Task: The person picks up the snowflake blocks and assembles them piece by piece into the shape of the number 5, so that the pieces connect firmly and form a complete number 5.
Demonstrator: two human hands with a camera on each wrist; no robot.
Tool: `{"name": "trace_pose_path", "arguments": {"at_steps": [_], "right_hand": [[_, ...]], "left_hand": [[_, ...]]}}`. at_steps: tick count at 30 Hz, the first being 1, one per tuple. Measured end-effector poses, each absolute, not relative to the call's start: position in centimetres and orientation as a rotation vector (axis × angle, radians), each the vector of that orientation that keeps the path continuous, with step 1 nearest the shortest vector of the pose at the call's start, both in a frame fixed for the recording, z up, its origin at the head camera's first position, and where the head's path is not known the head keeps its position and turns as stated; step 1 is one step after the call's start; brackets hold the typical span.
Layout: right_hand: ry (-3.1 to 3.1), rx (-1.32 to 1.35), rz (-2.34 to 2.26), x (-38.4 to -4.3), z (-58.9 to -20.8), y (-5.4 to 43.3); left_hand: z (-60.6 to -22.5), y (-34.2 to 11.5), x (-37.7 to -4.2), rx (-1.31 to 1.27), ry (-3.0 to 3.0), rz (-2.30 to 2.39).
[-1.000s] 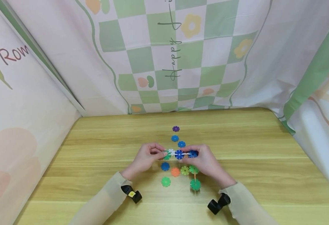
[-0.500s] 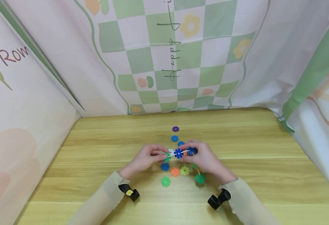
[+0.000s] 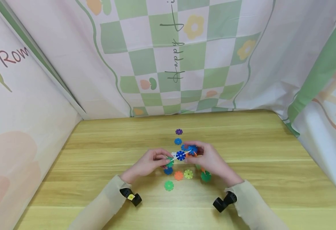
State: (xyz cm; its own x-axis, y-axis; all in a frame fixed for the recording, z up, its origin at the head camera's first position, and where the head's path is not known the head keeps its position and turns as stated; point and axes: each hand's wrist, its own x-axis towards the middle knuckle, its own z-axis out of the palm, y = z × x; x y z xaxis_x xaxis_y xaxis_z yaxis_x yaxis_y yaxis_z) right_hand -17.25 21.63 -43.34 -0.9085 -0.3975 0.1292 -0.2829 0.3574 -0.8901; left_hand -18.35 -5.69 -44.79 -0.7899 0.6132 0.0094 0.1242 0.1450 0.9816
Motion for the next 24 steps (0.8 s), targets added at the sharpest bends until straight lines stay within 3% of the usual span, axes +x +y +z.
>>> {"name": "trace_pose_path", "arguments": {"at_steps": [24], "right_hand": [[2.592, -0.406, -1.577, -16.5, -43.6, 24.5]], "left_hand": [[-45.6, -6.4, -18.1, 0.588, 1.949, 1.831]]}}
